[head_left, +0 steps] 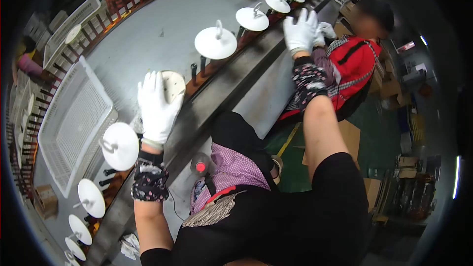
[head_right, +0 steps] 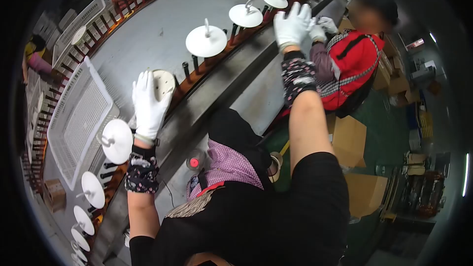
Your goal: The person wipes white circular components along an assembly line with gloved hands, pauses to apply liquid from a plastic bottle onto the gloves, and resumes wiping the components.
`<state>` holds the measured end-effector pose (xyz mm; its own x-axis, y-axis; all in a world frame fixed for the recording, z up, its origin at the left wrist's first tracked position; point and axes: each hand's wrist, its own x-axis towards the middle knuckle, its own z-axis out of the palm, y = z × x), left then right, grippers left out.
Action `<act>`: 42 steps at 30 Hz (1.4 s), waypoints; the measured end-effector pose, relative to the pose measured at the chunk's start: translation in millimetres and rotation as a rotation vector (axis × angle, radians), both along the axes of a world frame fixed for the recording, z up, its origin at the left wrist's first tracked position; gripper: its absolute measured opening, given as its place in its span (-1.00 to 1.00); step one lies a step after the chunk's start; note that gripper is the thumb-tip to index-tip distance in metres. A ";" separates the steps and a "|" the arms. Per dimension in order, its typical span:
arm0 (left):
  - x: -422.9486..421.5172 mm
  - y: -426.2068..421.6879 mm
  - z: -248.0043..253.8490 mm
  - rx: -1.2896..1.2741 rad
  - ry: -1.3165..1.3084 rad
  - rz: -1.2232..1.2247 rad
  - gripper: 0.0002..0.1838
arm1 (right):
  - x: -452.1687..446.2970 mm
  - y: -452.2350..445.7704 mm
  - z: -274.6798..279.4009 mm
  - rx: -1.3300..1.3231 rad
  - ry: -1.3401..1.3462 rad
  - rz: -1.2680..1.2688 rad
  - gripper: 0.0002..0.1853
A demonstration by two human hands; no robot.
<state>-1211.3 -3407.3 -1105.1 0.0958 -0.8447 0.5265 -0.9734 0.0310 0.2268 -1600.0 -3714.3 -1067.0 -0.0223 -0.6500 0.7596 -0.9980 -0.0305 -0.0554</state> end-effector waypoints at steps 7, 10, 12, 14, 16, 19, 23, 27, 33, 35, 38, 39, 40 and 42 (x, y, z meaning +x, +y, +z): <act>-73.7 -8.7 33.2 -0.111 0.282 -0.267 -0.19 | -80.7 -26.5 28.9 0.894 0.205 -0.002 -0.11; -122.9 -17.7 1.1 0.032 0.579 -0.173 -0.01 | -35.9 25.4 15.9 0.890 0.030 0.288 -0.08; -138.2 -26.8 -2.2 0.092 0.909 -0.036 0.03 | 7.8 78.0 30.5 1.063 -0.075 0.353 -0.29; -128.1 -30.8 -39.3 0.093 0.988 -0.141 -0.03 | 40.4 120.7 30.9 1.089 -0.006 0.414 -0.41; -132.5 -37.2 -34.2 0.141 1.045 -0.111 -0.05 | 46.3 128.3 8.7 1.023 0.047 0.503 -0.46; -140.5 -36.4 -29.7 0.174 0.922 -0.077 0.01 | 24.3 135.6 -42.8 0.705 0.015 0.774 -0.47; -145.0 -24.4 -20.0 0.109 0.819 -0.196 0.15 | 37.1 157.2 -5.7 0.592 0.003 0.853 -0.39; -117.3 4.5 46.6 -0.160 0.361 -0.134 0.27 | 93.6 181.4 59.4 0.196 -0.194 1.348 -0.44; -25.8 72.2 44.6 -0.273 0.361 0.295 0.19 | 270.3 188.3 43.7 0.317 -0.077 1.722 -0.38; 3.8 97.2 22.1 -0.240 0.164 0.399 0.14 | 318.1 190.9 -6.2 0.335 -0.071 1.780 -0.39; 21.0 102.7 3.2 -0.090 -0.086 0.392 0.05 | 344.8 199.8 -12.8 0.424 -0.096 1.817 -0.40; 25.5 97.0 -1.9 -0.064 -0.133 0.326 -0.01 | 341.8 204.3 -10.6 0.481 -0.103 1.810 -0.41; 31.7 88.0 -9.0 -0.064 0.047 0.256 -0.06 | 338.0 206.5 -4.3 0.649 -0.207 1.832 -0.41; 51.1 71.4 -12.8 0.046 0.259 0.184 -0.23 | 356.7 219.9 -6.1 0.810 -0.215 1.774 -0.41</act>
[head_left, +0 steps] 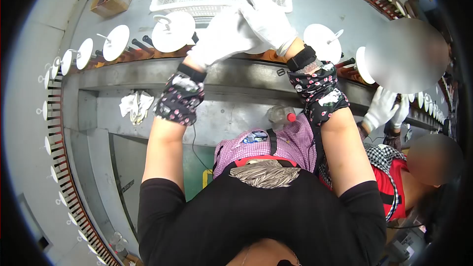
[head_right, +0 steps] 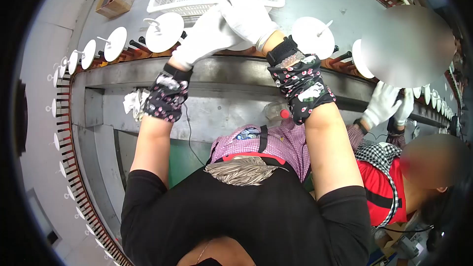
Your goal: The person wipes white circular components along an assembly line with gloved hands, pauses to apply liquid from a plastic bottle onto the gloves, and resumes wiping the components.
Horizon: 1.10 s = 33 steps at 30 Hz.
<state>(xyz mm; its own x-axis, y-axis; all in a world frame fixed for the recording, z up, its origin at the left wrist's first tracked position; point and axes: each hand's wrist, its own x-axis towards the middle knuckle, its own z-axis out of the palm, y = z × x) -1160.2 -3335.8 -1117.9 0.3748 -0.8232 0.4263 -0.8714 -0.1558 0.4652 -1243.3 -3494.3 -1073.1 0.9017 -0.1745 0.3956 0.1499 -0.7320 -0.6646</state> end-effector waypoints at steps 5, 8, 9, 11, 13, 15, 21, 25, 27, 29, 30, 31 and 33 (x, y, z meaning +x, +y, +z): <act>29.6 -20.7 -24.6 0.130 -0.344 -0.014 -0.44 | 6.2 -4.3 -27.4 0.314 -0.130 0.035 -0.40; 33.0 7.6 -1.2 0.285 -0.217 0.020 -0.49 | 15.4 15.4 -80.1 0.605 -0.030 0.005 -0.45; 34.9 8.7 7.3 0.375 -0.144 0.041 -0.50 | 16.2 18.3 -73.3 0.535 0.044 0.000 -0.45; 48.5 16.6 1.9 0.371 -0.148 0.052 -0.48 | 28.9 26.1 -61.3 0.377 0.204 0.002 -0.46; 49.9 20.0 -6.6 0.418 -0.171 0.080 -0.46 | 44.5 14.3 -71.6 0.219 0.279 0.044 -0.48; 48.2 23.9 4.8 0.484 -0.235 0.086 -0.43 | 55.0 11.8 -72.5 0.096 0.351 0.112 -0.50; 58.9 37.3 -13.0 0.550 -0.013 -0.032 -0.38 | 48.0 17.6 -106.7 0.238 0.179 0.246 -0.66; 69.2 56.7 -45.5 0.371 -0.207 -0.003 -0.36 | 60.7 40.6 -147.6 0.078 -0.025 -0.007 -0.65; 55.3 60.0 -36.4 0.407 -0.146 0.154 -0.34 | 55.0 66.8 -148.6 0.268 -0.084 -0.079 -0.63; 55.5 79.2 -66.7 0.284 -0.319 0.228 -0.38 | 36.8 88.8 -136.1 0.564 -0.149 0.008 -0.59; 36.6 84.0 -69.5 0.218 -0.338 0.363 -0.28 | 25.8 99.3 -137.9 0.378 -0.206 -0.073 -0.58; 6.6 78.1 -62.5 0.018 0.131 0.522 -0.20 | 14.8 112.8 -140.8 0.194 -0.268 -0.154 -0.56; -37.0 92.2 -85.3 0.097 -0.060 0.562 -0.20 | -23.6 128.2 -144.3 0.345 -0.075 0.010 -0.54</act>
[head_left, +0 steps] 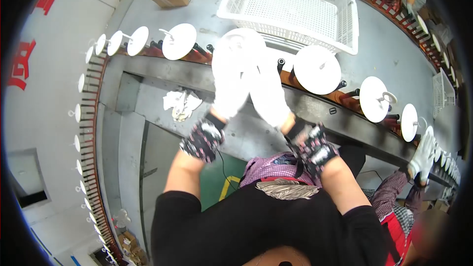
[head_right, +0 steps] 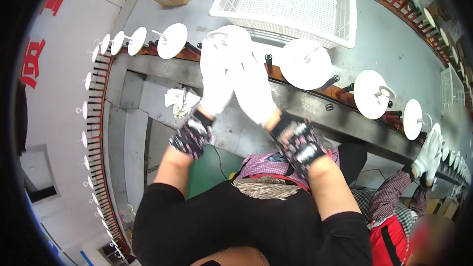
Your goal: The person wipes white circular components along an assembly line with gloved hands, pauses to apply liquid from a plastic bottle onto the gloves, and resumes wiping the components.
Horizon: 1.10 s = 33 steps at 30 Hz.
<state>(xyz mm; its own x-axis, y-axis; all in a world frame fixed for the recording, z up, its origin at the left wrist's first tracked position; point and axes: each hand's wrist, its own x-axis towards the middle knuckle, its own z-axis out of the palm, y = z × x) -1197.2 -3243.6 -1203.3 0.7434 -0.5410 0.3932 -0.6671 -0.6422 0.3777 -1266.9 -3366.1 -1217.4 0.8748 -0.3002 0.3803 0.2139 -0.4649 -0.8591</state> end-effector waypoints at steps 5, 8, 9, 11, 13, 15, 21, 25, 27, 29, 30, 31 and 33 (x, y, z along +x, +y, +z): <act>-69.0 -13.5 -12.1 0.069 0.094 -0.321 -0.35 | -94.2 -53.7 4.5 -0.434 0.031 -0.259 -0.44; -40.8 -86.3 33.8 -0.205 0.116 -0.208 -0.46 | -51.2 -98.6 4.1 -0.498 0.081 -0.398 -0.44; -23.6 -96.4 32.9 -0.187 0.210 -0.235 -0.46 | -29.5 -105.5 -8.0 -0.626 0.196 -0.394 -0.40; 18.8 -124.6 25.9 -0.157 0.405 -0.309 -0.46 | 10.4 -111.9 -16.5 -0.700 0.155 -0.270 -0.43; 52.6 -124.3 10.6 -0.095 0.475 -0.265 -0.54 | 44.2 -132.8 0.1 -0.366 0.174 -0.023 -0.74; 55.0 -111.8 16.0 -0.208 0.551 -0.225 -0.50 | 54.8 -122.8 7.1 -0.293 0.218 -0.035 -0.80; -24.7 -83.3 -7.2 -0.114 0.109 -0.045 -0.30 | -7.6 -76.9 22.0 -0.317 0.103 -0.120 -0.50; -93.3 -57.9 -37.8 -0.111 0.459 -0.313 -0.25 | -106.2 -91.2 14.0 -0.414 0.169 -0.142 -0.52; -76.5 -93.1 -3.1 -0.147 0.317 -0.375 -0.21 | -93.9 -113.4 28.5 -0.418 0.186 -0.435 -0.52; -44.1 -124.8 -0.2 -0.144 0.247 -0.371 -0.21 | -66.7 -137.0 21.3 -0.448 0.245 -0.464 -0.50; -23.4 -142.8 -7.5 0.033 0.003 -0.366 -0.35 | -48.4 -144.6 10.4 -0.410 0.225 -0.435 -0.53; -4.9 -159.6 -4.4 -0.099 0.322 -0.382 -0.40 | -29.3 -146.4 1.5 -0.371 0.203 -0.406 -0.55; 40.7 -172.6 -20.2 -0.198 0.555 -0.473 -0.48 | 4.3 -162.2 0.6 -0.304 0.195 -0.261 -0.62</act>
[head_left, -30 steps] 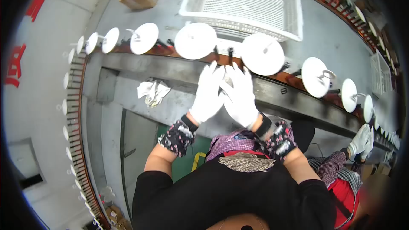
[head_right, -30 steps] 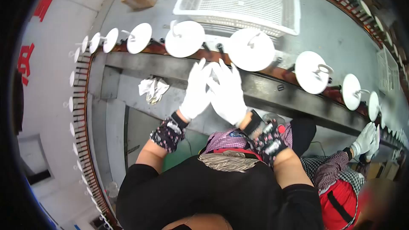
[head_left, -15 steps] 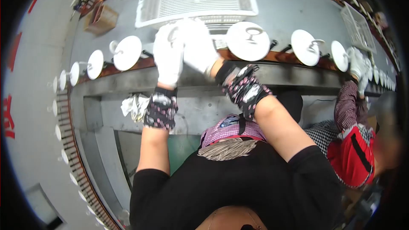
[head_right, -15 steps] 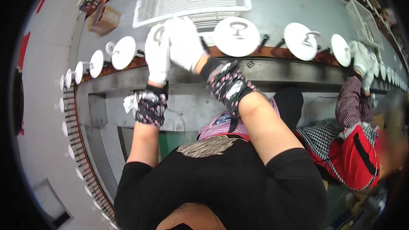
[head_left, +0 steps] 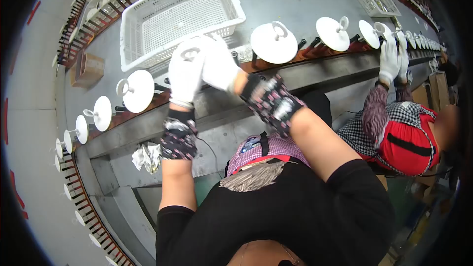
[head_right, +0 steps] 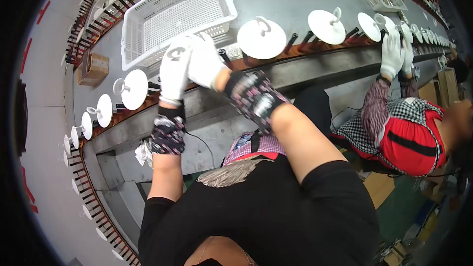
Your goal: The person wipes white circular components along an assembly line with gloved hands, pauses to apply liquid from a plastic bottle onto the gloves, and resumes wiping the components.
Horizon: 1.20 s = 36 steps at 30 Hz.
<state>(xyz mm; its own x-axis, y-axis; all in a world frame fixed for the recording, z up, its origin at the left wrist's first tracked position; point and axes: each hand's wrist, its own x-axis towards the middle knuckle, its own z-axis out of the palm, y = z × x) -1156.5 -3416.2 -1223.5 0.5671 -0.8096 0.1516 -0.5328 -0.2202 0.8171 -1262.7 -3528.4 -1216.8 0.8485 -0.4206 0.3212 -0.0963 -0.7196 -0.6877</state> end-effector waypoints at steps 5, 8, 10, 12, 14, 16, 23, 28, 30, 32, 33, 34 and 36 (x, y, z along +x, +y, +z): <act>-8.1 18.6 9.0 -0.089 0.221 0.262 -0.55 | 13.0 15.6 19.9 0.108 0.010 0.003 -0.69; -50.2 49.2 11.5 0.094 -0.323 0.363 -0.43 | -28.6 58.0 19.1 0.012 -0.128 -0.035 -0.54; -90.2 62.0 4.3 0.161 -0.300 0.277 -0.38 | -83.1 54.2 25.9 -0.048 0.007 0.098 -0.46; -126.5 59.4 -8.1 0.022 -0.150 0.034 -0.29 | -117.4 42.9 31.6 -0.155 0.044 -0.018 -0.42; -118.0 20.4 4.5 0.000 -0.160 -0.017 -0.26 | -117.6 9.3 30.0 -0.099 0.043 -0.355 -0.40; -85.2 -41.8 13.0 -0.063 -0.187 0.010 -0.30 | -93.8 -24.7 27.8 -0.110 0.093 -0.338 -0.39; 27.0 -98.2 -3.1 0.039 0.373 -0.020 -0.45 | 17.6 -94.4 56.1 0.171 0.444 0.017 -0.55; -24.5 -19.4 -28.4 -0.187 -0.121 0.152 -0.42 | -28.6 -18.6 29.4 -0.202 -0.110 -0.167 -0.66; -74.4 -3.2 -16.0 -0.579 0.265 0.194 -0.35 | -54.4 21.4 32.4 -0.237 -0.137 -0.167 -0.66; -81.6 36.6 -63.1 -0.070 -0.640 0.112 -0.30 | -80.2 18.4 41.0 -0.336 0.053 -0.043 -0.53; -98.3 30.8 -45.1 -0.146 -0.419 0.071 -0.30 | -87.3 13.8 35.3 -0.450 0.127 -0.022 -0.45; -99.0 20.9 -33.7 -0.236 -0.230 -0.084 -0.30 | -93.5 6.7 36.1 -0.384 0.189 -0.099 -0.41; -78.7 -0.5 -29.9 -0.204 -0.239 -0.124 -0.29 | -74.2 -12.8 20.9 -0.380 0.174 -0.391 -0.38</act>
